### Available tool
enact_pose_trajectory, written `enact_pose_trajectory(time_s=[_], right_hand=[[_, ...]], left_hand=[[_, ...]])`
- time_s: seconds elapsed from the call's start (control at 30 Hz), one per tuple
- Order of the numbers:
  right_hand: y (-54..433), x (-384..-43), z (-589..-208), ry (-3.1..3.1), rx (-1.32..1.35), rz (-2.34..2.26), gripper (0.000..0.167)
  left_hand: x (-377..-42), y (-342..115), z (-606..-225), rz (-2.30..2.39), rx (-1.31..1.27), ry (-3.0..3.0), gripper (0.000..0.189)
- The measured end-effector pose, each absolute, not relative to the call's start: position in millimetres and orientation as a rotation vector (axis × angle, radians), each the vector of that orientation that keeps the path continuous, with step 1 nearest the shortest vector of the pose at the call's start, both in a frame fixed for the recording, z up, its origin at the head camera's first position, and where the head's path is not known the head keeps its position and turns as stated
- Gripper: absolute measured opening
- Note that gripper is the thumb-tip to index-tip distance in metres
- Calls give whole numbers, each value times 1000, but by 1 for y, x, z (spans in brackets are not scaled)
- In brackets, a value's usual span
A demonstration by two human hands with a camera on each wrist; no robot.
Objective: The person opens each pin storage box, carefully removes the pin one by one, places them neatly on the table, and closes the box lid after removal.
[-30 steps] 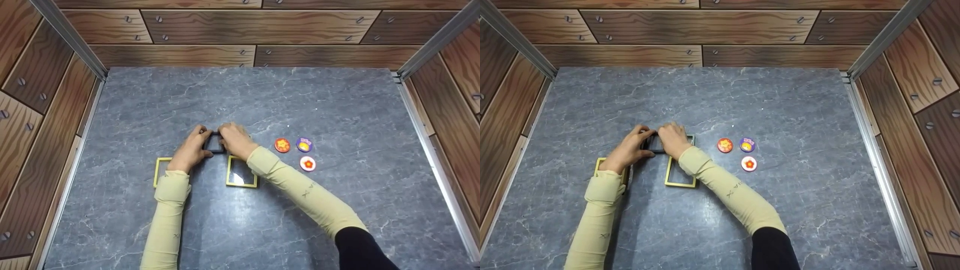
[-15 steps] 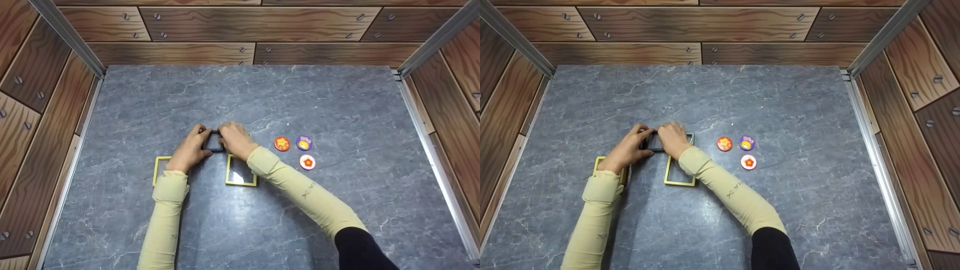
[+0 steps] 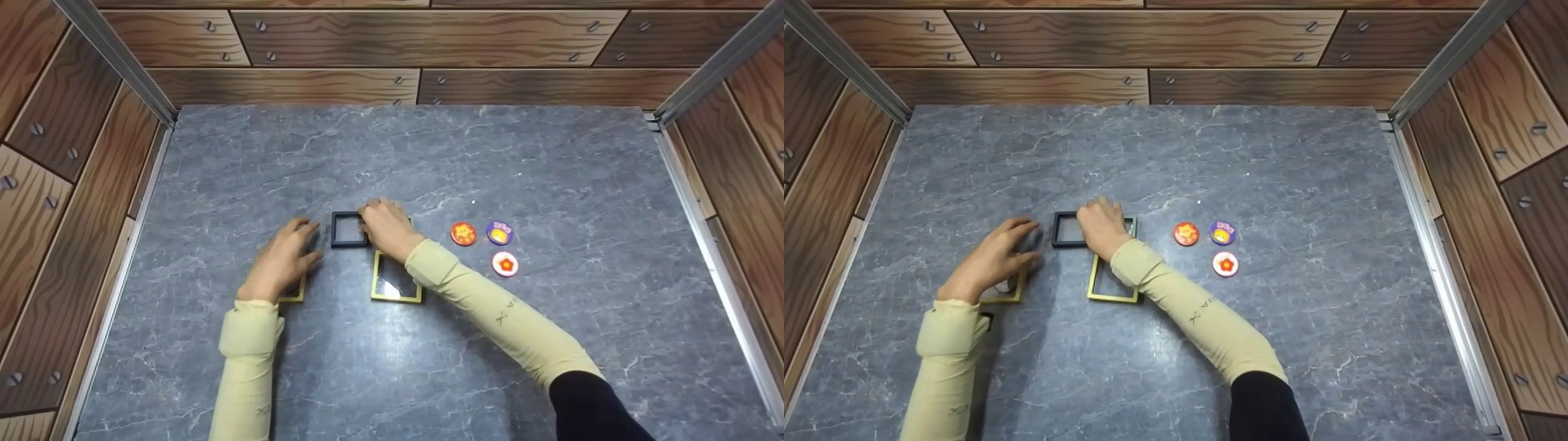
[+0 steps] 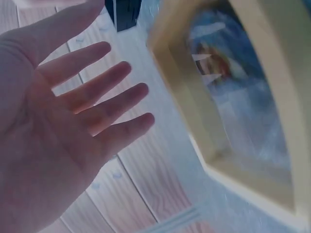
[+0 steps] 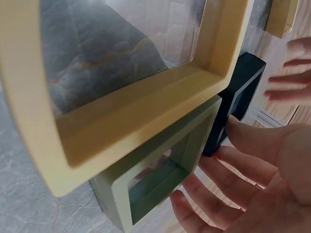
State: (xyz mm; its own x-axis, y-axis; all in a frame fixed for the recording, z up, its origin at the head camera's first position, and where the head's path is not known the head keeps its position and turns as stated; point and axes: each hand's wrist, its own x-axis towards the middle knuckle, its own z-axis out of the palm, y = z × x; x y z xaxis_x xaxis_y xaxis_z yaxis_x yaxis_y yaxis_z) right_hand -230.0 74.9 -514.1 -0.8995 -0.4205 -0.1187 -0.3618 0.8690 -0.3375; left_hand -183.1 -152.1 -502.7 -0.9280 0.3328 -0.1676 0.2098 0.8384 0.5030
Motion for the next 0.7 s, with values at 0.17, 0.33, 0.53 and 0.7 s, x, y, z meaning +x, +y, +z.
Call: enact_pose_trajectory(time_s=[0.17,0.33,0.53,0.7], right_hand=[[74,-229,-516,2854,-591,-463,30],[76,-227,-519,2850,-605,-487,31],[77,-227,-519,2866,-599,-505,32],[77,-226,-518,2866,-601,-507,34]], left_hand=[[-164,-169,-501,693,412,2773,61],[-148,-180,-502,650,401,2775,64],[-140,-190,-499,585,413,2761,88],[-137,-194,-501,557,453,2767,99]])
